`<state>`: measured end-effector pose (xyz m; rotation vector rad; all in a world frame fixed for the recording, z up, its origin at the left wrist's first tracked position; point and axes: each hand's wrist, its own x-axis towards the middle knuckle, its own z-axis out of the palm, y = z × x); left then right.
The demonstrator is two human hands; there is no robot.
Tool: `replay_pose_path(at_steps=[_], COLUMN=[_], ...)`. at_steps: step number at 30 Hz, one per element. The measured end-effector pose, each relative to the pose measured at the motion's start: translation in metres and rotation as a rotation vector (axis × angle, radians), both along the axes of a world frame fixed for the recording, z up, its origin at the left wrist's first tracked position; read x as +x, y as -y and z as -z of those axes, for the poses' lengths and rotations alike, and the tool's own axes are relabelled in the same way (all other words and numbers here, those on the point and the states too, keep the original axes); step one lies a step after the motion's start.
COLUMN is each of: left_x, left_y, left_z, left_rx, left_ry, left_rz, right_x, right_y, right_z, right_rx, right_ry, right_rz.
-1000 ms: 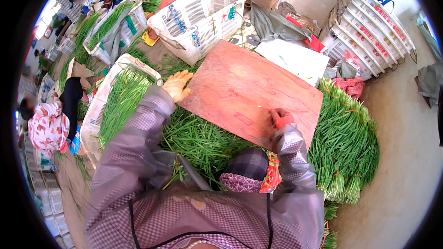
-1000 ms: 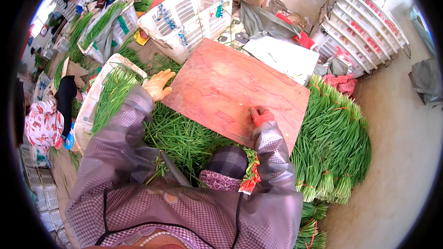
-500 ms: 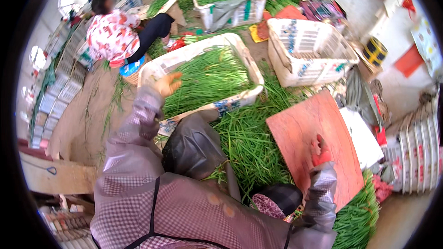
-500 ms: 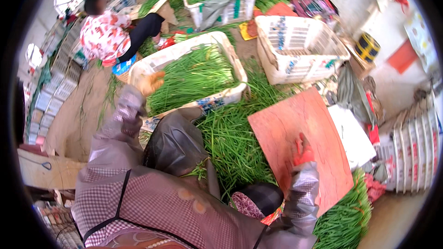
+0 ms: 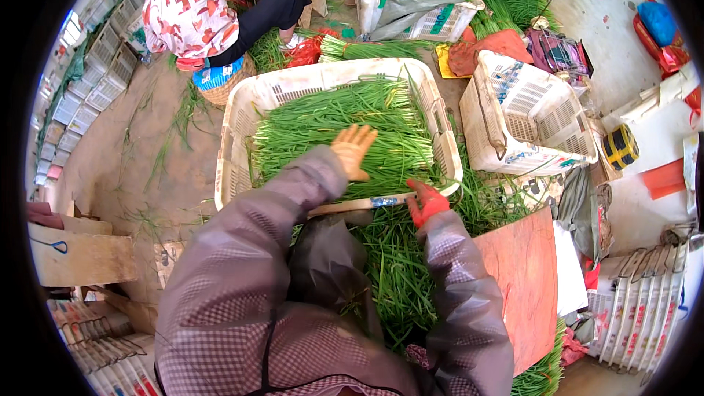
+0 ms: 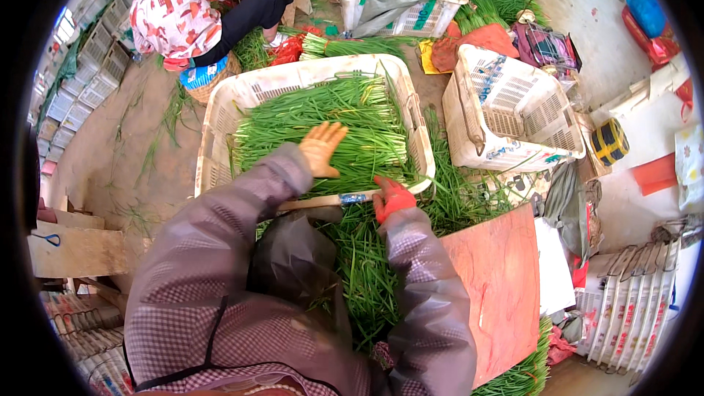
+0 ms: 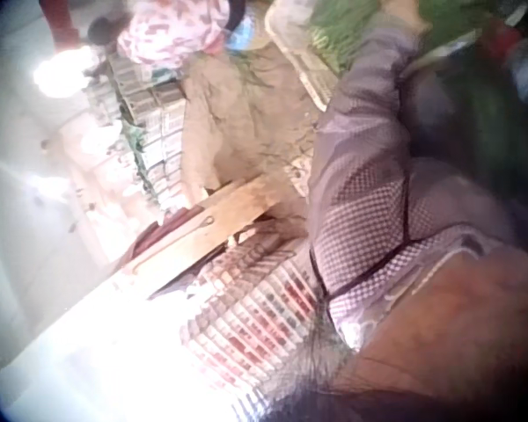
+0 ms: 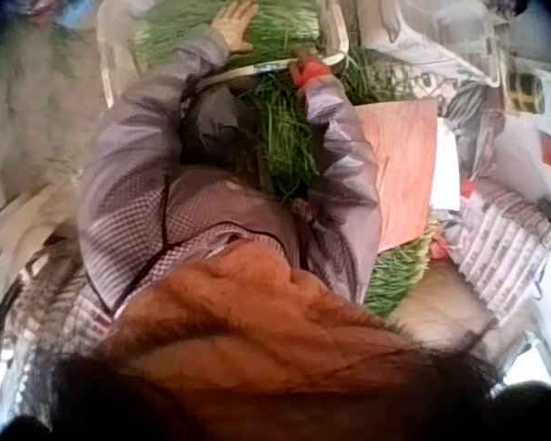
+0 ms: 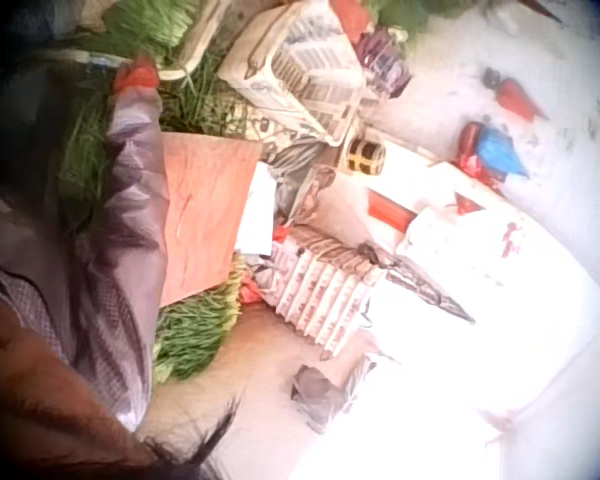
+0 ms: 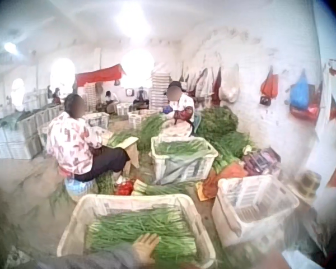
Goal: The person processes chives by hand, picking up bundles from a basket and stripping away loose or damaged outer leaves to prepare neat bunches.
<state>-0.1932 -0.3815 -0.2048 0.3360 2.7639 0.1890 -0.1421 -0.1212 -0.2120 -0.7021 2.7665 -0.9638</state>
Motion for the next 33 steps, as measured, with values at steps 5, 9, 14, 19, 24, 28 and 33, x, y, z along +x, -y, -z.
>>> replay_pose_path(at_steps=[5, 9, 14, 19, 24, 28, 33], left_x=[-0.019, -0.034, -0.065, -0.069, -0.049, -0.041, -0.033], left_y=[-0.045, -0.043, -0.025, -0.012, 0.015, 0.017, 0.028], left_z=[0.023, 0.058, 0.080, 0.083, 0.082, 0.073, 0.092], left_rx=[-0.199, -0.085, 0.038, 0.176, 0.473, 0.559, 0.522], left_ry=[0.035, 0.022, -0.038, 0.026, -0.089, -0.143, -0.191], left_rz=[0.129, 0.041, -0.029, -0.082, -0.238, -0.307, -0.337], right_x=[-0.004, -0.009, -0.037, -0.061, -0.074, -0.102, -0.141], right_y=[-0.005, -0.007, -0.019, -0.019, -0.012, 0.001, 0.038], right_z=[0.025, 0.020, 0.035, 0.030, 0.036, 0.053, 0.011], right_rx=[-0.129, -0.323, -0.627, -0.938, -1.086, -1.018, -0.488], right_ry=[0.063, 0.307, 0.396, 0.553, 0.551, 0.322, 0.424], right_rz=[-0.029, 0.058, 0.308, 0.709, 0.766, 0.748, 0.408])
